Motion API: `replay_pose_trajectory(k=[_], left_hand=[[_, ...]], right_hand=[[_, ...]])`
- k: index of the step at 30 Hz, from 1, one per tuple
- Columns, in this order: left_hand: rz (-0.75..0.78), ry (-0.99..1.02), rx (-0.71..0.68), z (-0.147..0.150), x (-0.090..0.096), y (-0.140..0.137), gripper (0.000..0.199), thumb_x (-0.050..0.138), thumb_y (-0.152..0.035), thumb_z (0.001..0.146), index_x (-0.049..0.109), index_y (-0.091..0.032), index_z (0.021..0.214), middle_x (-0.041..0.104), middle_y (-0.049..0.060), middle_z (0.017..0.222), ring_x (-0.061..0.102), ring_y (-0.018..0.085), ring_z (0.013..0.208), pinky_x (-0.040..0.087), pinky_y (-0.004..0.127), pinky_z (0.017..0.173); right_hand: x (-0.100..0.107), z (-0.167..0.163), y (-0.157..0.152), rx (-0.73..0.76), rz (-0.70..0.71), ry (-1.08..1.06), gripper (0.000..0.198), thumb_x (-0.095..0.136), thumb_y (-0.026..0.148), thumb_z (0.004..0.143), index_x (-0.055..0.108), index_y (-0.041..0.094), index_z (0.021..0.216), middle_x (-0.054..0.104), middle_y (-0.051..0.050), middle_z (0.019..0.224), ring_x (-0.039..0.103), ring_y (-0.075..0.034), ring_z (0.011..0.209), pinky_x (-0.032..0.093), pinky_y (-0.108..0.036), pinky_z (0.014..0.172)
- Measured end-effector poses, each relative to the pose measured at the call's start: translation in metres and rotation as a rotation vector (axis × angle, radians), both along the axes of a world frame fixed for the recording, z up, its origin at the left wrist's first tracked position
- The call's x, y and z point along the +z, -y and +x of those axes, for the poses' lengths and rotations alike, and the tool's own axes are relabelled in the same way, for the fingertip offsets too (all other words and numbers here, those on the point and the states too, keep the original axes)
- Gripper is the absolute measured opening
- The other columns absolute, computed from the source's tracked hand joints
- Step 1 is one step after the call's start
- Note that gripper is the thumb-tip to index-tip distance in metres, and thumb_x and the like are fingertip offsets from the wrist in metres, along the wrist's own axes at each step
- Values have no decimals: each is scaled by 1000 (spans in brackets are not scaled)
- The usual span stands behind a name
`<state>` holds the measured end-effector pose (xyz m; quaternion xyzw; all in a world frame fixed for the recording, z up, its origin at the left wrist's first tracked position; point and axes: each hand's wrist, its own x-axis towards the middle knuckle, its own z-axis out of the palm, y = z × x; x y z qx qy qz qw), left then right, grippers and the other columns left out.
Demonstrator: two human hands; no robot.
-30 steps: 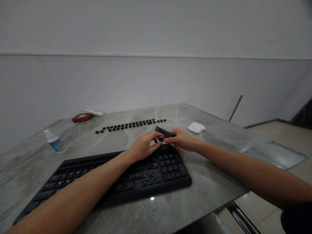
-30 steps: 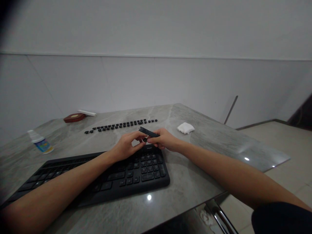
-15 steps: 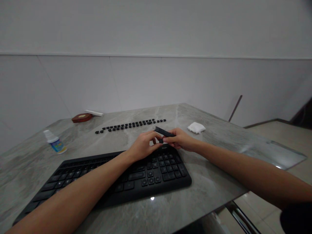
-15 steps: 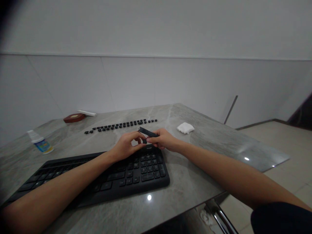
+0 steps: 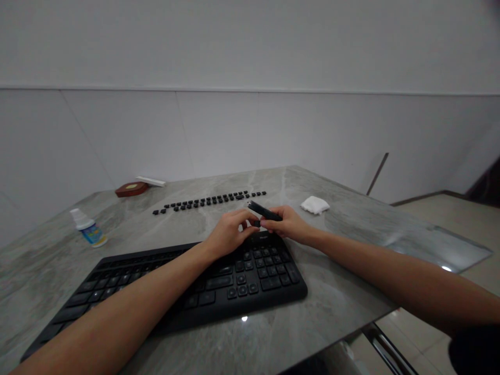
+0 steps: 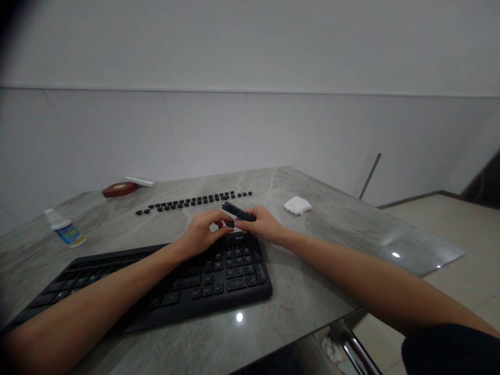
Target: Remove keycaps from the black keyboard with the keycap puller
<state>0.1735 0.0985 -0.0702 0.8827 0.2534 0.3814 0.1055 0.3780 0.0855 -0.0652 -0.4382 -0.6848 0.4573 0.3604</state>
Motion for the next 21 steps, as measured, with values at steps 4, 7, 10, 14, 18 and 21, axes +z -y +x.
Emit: replay_pose_trajectory(k=[4, 7, 10, 14, 18, 21], left_hand=[[-3, 35, -58, -1, -2, -2, 20, 61, -12, 85, 69, -19, 102, 69, 4, 92, 64, 15, 81, 51, 29, 76], [-27, 36, -75, -1, -3, -2, 21, 59, -12, 86, 70, -19, 103, 69, 5, 97, 65, 16, 87, 51, 30, 80], [-50, 5, -21, 0, -3, -2, 21, 63, -16, 84, 69, -19, 104, 70, 4, 93, 64, 14, 78, 51, 28, 76], [-58, 17, 133, 1, -3, -4, 24, 65, -22, 84, 67, -18, 108, 69, 1, 83, 60, 11, 64, 50, 26, 71], [-52, 29, 227, 0, -3, -6, 19, 62, -17, 84, 69, -16, 102, 69, 1, 80, 60, 11, 64, 49, 26, 70], [-49, 24, 250, -1, -3, -5, 19, 59, -13, 84, 70, -16, 100, 68, 2, 80, 60, 11, 65, 49, 26, 71]], right_hand=[[0, 1, -1, 23, -7, 10, 32, 68, 44, 71, 63, 12, 76, 50, 3, 55, 38, -5, 44, 24, -20, 41], [-1, 0, 1, 29, -18, 10, 30, 69, 42, 70, 63, 13, 73, 51, 3, 52, 37, -5, 42, 23, -20, 40], [-2, 0, -2, 31, -76, -61, 27, 71, 38, 69, 62, 13, 72, 50, 3, 50, 35, -5, 39, 20, -20, 38], [2, 12, -40, -211, -126, -231, 25, 71, 29, 72, 53, 14, 63, 46, 4, 48, 27, -3, 36, 15, -20, 34], [9, 32, -108, -534, -162, -187, 19, 60, 22, 85, 51, 13, 70, 42, 7, 51, 23, -2, 36, 17, -18, 33], [4, 41, -148, -635, -224, -82, 17, 55, 26, 91, 56, 10, 84, 51, 3, 65, 39, -3, 44, 33, -15, 39]])
